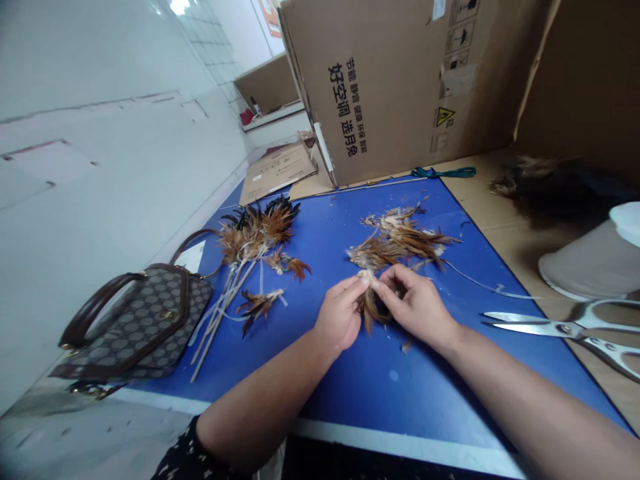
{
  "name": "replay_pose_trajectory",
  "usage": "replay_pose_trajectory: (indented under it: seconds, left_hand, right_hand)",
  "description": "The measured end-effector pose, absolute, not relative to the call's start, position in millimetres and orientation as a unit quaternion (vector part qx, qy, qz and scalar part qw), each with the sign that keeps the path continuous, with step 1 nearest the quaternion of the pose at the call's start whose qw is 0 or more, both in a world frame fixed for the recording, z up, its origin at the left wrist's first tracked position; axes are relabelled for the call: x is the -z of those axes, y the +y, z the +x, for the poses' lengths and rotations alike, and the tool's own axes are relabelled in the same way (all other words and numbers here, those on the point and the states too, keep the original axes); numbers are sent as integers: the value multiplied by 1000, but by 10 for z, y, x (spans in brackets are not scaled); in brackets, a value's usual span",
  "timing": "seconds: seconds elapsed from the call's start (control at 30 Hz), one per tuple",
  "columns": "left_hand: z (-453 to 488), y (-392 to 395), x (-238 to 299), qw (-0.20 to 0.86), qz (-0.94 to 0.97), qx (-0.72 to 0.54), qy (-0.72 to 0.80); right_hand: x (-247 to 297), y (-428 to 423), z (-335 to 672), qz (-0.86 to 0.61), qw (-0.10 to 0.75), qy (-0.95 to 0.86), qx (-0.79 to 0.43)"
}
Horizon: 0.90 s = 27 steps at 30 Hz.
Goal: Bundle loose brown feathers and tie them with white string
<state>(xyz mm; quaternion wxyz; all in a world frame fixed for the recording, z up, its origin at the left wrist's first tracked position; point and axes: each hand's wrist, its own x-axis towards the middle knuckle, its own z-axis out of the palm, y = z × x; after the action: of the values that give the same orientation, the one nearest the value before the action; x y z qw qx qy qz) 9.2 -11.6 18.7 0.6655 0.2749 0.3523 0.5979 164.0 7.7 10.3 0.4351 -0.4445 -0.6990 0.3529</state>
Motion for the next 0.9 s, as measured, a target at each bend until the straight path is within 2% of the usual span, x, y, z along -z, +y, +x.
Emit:
replay_pose_trajectory:
  seconds: [0.2,0.37,0.6,0.77,0.9]
  left_hand:
    - [68,-120,-168,661,298,-589,356]
    - [76,-141,-160,660,338,-564,363]
    - [10,-133,-152,638,391,-540,386]
    - [-112,-97,-202,673,419,-464,395]
    - [-199,-96,-308,743,421,-371,364]
  right_hand:
    - [-188,122,1687,-362,504,-750,-229]
    - [-162,123,1713,-318,491,-767,-263]
    - [-166,108,1706,-309,502,-768,-249]
    - [-293,129,1784,-315,474,-776,-272]
    - [-431,154,1912,-290,388,-794,-368]
